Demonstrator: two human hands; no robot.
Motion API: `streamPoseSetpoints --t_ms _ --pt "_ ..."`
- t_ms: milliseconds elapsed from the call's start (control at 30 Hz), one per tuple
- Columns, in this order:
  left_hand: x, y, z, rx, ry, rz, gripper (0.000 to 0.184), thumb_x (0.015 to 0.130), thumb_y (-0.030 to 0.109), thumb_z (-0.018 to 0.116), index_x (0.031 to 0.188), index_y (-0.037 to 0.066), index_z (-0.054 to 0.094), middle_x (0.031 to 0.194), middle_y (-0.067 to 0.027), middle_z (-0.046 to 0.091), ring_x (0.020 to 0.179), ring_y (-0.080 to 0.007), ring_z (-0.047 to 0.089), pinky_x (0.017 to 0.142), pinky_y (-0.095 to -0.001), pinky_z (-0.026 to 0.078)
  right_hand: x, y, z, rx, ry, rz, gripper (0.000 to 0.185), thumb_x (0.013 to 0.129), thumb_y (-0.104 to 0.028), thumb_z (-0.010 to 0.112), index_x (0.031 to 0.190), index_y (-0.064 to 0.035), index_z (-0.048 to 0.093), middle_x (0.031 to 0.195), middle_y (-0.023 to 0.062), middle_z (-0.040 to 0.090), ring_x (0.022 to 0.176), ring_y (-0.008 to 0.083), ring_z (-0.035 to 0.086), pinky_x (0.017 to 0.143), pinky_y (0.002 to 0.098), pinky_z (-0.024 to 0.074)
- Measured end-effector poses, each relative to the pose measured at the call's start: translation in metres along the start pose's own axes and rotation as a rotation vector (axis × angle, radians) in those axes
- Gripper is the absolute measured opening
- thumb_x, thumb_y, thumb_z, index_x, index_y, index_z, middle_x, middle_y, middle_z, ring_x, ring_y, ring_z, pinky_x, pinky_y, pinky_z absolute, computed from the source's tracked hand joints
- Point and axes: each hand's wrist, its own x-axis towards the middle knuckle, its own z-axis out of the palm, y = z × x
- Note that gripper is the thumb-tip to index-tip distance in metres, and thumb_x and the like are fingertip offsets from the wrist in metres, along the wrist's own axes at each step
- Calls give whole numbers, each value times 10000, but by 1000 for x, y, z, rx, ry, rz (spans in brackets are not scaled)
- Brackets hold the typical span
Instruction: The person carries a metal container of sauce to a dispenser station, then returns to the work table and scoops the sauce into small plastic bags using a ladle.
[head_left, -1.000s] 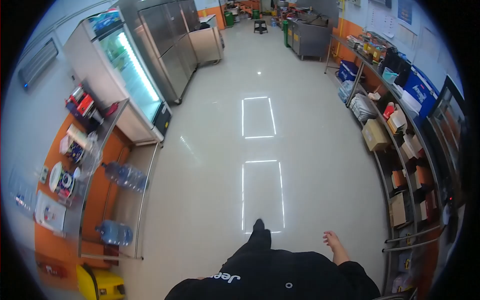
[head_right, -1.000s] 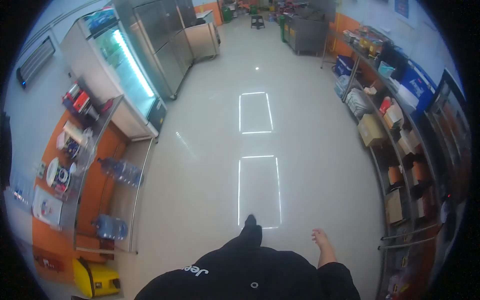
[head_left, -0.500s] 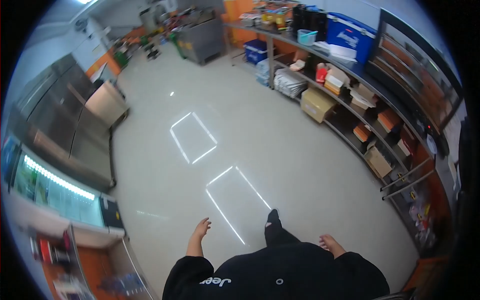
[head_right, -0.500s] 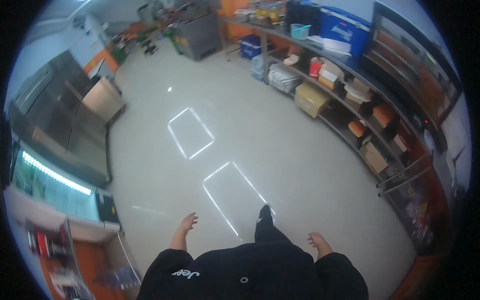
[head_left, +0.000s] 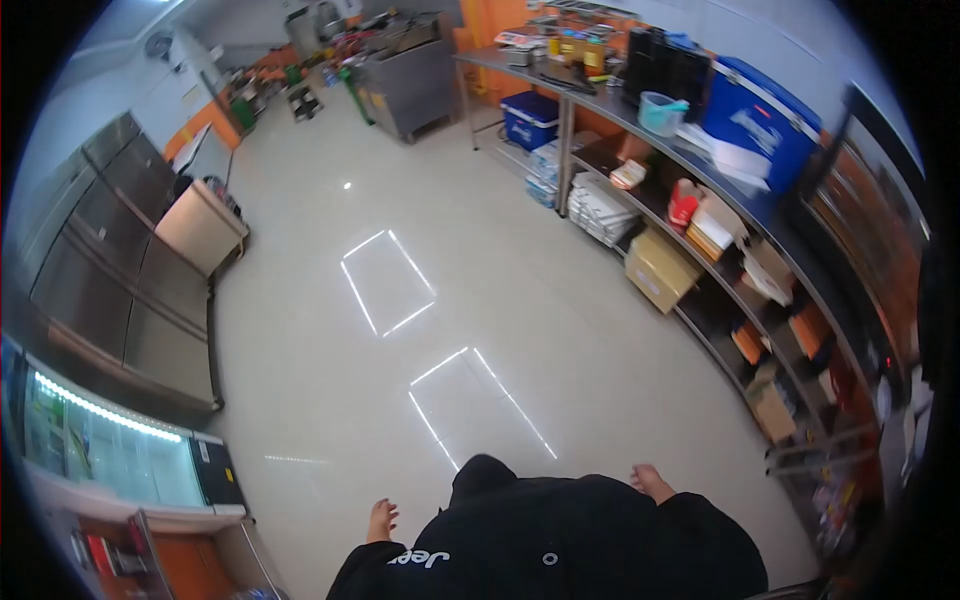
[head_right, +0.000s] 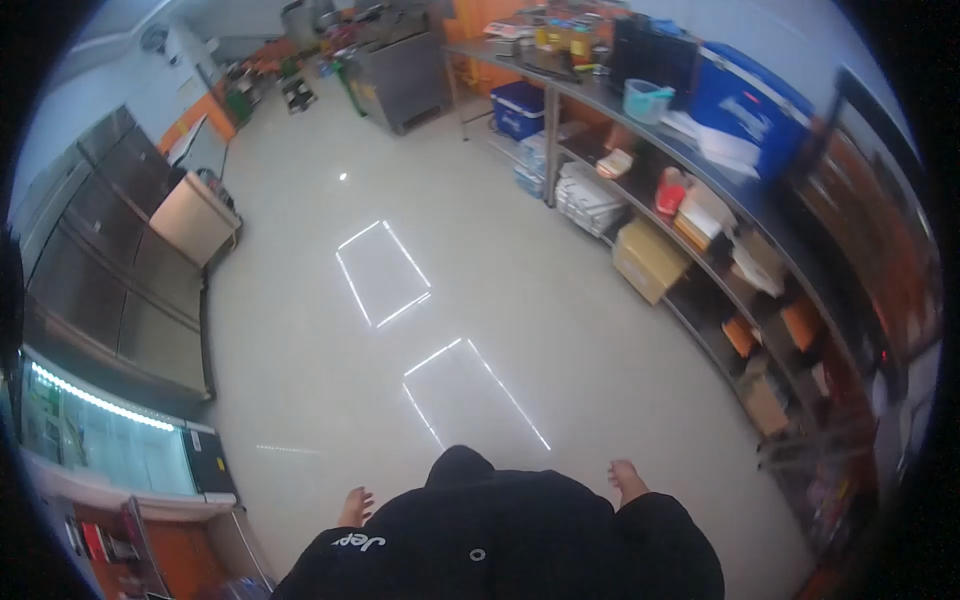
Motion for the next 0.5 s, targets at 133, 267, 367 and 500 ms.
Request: streamPoseSetpoints --t_ms 133,267,367,500 --pt "16 -12 -15 -140 -120 -137 484 945 358 261 1199 3 470 1202 -149 522 1010 -284 556 899 -460 407 42 -188 12 -27 -42 -275 297 871 -290 423 1122 -148 496 976 54 559 766 190 555 655 354 442" --pt "94 -2 0 337 -181 -283 531 891 435 374 1120 -21 520 1181 -125 553 912 -237 581 835 -434 452 83 -309 49 58 -31 -245 354 896 -337 422 1174 -125 473 1043 78 560 816 224 557 732 355 443" --pt "150 95 26 -33 -127 -337 521 884 430 396 1121 -17 520 1163 -123 562 895 -234 584 808 -441 466 115 -339 84 -179 -294 -333 394 844 -414 454 1119 -138 508 954 22 582 802 215 563 670 426 420" --pt "223 314 72 77 -110 -155 518 872 446 407 1142 18 518 1114 -113 577 885 -252 575 742 -459 479 142 -402 107 -268 -316 -144 392 844 -417 455 1111 -136 514 951 23 583 801 212 564 667 424 420"
